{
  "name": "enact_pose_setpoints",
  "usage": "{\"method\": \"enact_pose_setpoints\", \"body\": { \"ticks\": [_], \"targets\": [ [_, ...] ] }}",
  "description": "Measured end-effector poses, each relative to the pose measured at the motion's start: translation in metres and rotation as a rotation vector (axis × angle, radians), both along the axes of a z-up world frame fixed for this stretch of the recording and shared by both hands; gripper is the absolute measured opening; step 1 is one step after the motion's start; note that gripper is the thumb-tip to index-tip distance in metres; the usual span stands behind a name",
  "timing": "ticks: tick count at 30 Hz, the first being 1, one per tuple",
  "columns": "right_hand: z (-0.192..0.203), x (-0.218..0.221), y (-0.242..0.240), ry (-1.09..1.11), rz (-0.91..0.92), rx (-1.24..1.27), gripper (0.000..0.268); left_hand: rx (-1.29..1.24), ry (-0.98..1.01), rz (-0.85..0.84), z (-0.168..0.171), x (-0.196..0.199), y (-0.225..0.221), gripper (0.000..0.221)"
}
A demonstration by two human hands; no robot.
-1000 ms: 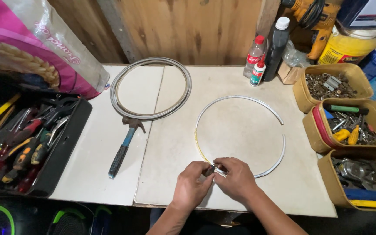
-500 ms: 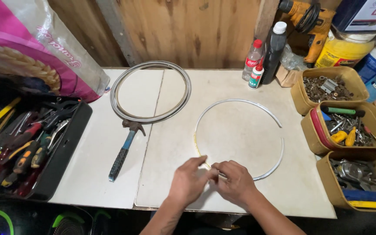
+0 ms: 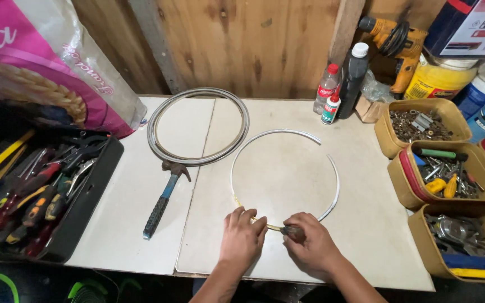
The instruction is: Repairing a circular rim by seating a component into its groove using a hammer and a small tool
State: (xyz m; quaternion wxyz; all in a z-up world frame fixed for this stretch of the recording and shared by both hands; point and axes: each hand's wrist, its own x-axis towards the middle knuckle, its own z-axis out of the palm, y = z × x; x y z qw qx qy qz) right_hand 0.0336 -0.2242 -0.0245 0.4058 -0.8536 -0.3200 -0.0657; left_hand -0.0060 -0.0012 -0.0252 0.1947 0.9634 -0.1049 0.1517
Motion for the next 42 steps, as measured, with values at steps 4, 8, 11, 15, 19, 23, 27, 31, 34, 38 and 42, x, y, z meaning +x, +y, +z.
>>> {"method": "enact_pose_setpoints", "body": {
  "ticks": [4,8,11,15,19,23,27,31,34,38,42],
  "targets": [
    [-0.009,-0.003,-0.005,0.079,-0.073,0.054,0.034,-0.004,0.176,0.041,0.013,-0.009,-0.011,0.027],
    [-0.005,-0.001,-0.004,0.224,-0.145,0.068,0.033,-0.037,-0.067,0.06,-0.005,-0.007,-0.015,0.022],
    [-0.006,0.0,-0.004,0.262,-0.166,0.075,0.034,-0.038,-0.083,0.066,-0.011,-0.004,-0.018,0.024],
    [0.02,0.004,-0.009,0.558,-0.336,0.119,0.035,-0.035,0.024,0.07,-0.001,-0.004,-0.021,0.026],
    [0.012,0.011,-0.025,0.684,-0.392,0.496,0.05,-0.084,-0.148,0.066,-0.004,-0.009,-0.023,0.02],
    [0.01,0.006,-0.032,0.625,-0.395,0.421,0.05,-0.104,-0.17,0.07,-0.003,-0.011,-0.031,0.019],
    [0.025,-0.01,-0.026,0.562,-0.444,0.194,0.047,-0.133,-0.104,0.083,0.004,-0.014,-0.034,0.021],
    [0.014,-0.009,-0.026,0.629,-0.43,0.281,0.051,-0.149,-0.137,0.101,0.0,-0.014,-0.035,0.02],
    [0.021,-0.008,-0.023,0.621,-0.458,0.223,0.041,-0.158,-0.122,0.116,0.002,-0.012,-0.038,0.022],
    [0.016,-0.01,-0.021,0.567,-0.389,0.4,0.029,-0.152,-0.098,0.119,-0.002,-0.01,-0.039,0.023],
    [-0.006,-0.002,-0.027,0.506,-0.436,0.412,0.035,-0.2,-0.161,0.123,-0.003,-0.01,-0.039,0.017]
  ]
}}
